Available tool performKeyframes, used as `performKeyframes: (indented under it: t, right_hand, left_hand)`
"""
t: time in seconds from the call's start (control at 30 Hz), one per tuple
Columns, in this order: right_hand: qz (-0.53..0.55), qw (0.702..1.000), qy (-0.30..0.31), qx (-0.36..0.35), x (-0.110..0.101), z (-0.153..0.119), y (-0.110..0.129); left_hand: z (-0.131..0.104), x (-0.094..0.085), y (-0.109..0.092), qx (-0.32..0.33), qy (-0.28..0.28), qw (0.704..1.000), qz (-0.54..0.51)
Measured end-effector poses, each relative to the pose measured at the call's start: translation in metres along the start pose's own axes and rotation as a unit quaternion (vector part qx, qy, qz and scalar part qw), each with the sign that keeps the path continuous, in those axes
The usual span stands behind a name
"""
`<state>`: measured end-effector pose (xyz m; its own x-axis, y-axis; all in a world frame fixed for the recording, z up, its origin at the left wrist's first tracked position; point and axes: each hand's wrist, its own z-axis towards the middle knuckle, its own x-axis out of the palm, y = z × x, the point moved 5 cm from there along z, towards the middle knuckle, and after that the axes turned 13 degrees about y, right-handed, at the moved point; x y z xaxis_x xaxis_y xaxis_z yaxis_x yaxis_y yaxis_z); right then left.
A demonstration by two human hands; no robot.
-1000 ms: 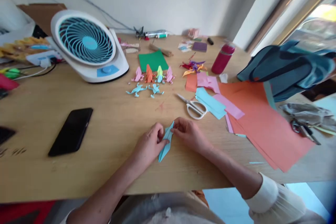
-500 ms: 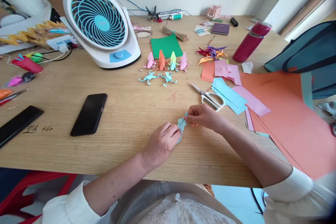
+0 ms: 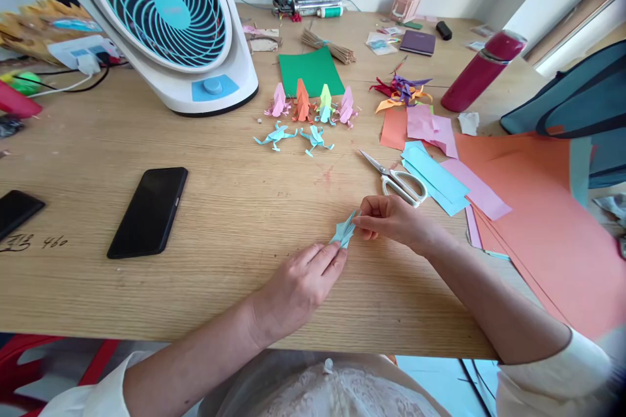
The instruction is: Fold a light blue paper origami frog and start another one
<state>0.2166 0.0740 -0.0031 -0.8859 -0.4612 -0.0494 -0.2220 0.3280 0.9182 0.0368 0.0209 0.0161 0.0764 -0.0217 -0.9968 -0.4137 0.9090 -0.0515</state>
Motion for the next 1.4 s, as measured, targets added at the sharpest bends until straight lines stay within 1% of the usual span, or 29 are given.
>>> performKeyframes:
  t: [0.1, 0.2, 0.27, 0.3, 0.37, 0.43, 0.5, 0.57, 0.7, 0.8, 0.87, 0.9, 0.97, 1.03, 1.2, 1.3, 1.4]
  right_hand:
    - [0.003, 1.000, -0.006, -0.023, 0.002, -0.002, 0.000]
    - [0.017, 0.999, -0.014, -0.043, 0.002, -0.004, -0.003]
    - [0.006, 0.999, -0.002, -0.054, 0.002, -0.005, -0.002]
    - [-0.015, 0.998, 0.010, -0.058, 0.002, -0.006, -0.001]
    - [-0.090, 0.993, 0.034, -0.065, 0.003, -0.007, 0.004]
    - [-0.187, 0.979, 0.030, -0.073, 0.002, -0.010, 0.012]
    - [-0.281, 0.956, 0.006, -0.082, 0.002, -0.012, 0.022]
    - [-0.370, 0.924, -0.010, -0.097, 0.003, -0.014, 0.032]
    - [-0.530, 0.838, 0.004, -0.131, 0.011, -0.017, 0.047]
    - [-0.605, 0.785, 0.015, -0.135, 0.015, -0.018, 0.054]
    - [-0.628, 0.765, 0.022, -0.142, 0.017, -0.016, 0.058]
    - [-0.631, 0.761, 0.034, -0.147, 0.018, -0.014, 0.059]
    - [-0.623, 0.763, 0.074, -0.155, 0.021, -0.009, 0.058]
    - [-0.598, 0.778, 0.116, -0.156, 0.020, -0.001, 0.054]
    - [-0.471, 0.843, 0.204, -0.161, 0.010, 0.014, 0.039]
    - [-0.425, 0.861, 0.218, -0.174, 0.006, 0.016, 0.035]
    - [-0.433, 0.862, 0.198, -0.174, 0.006, 0.014, 0.034]
  left_hand:
    - [0.000, 0.000, 0.001, 0.000, 0.005, 1.000, 0.011]
    - [0.000, 0.001, 0.000, 0.025, 0.020, 0.999, 0.036]
    - [0.000, 0.001, -0.001, 0.037, 0.028, 0.998, 0.044]
    - [0.000, 0.001, 0.000, 0.038, 0.029, 0.998, 0.044]
    - [0.000, -0.001, 0.000, 0.037, 0.035, 0.998, 0.045]
    - [0.001, -0.002, -0.001, 0.035, 0.043, 0.997, 0.048]
    - [0.002, -0.004, -0.002, 0.035, 0.052, 0.996, 0.056]
    - [0.003, -0.006, -0.002, 0.036, 0.052, 0.996, 0.069]
    - [0.003, -0.006, -0.002, 0.036, 0.044, 0.994, 0.091]
    - [0.002, -0.002, 0.000, 0.037, 0.041, 0.994, 0.094]
    - [0.002, 0.000, 0.000, 0.037, 0.029, 0.995, 0.091]
    - [0.001, 0.001, 0.001, 0.037, 0.021, 0.995, 0.088]
    - [0.001, 0.001, 0.002, 0.036, 0.008, 0.996, 0.081]
    - [0.001, 0.001, 0.002, 0.036, -0.004, 0.997, 0.072]
    - [0.001, 0.000, 0.002, 0.031, -0.026, 0.998, 0.041]
    - [0.001, 0.000, 0.001, 0.025, -0.030, 0.999, 0.024]
    - [0.002, 0.000, 0.001, 0.021, -0.035, 0.999, 0.007]
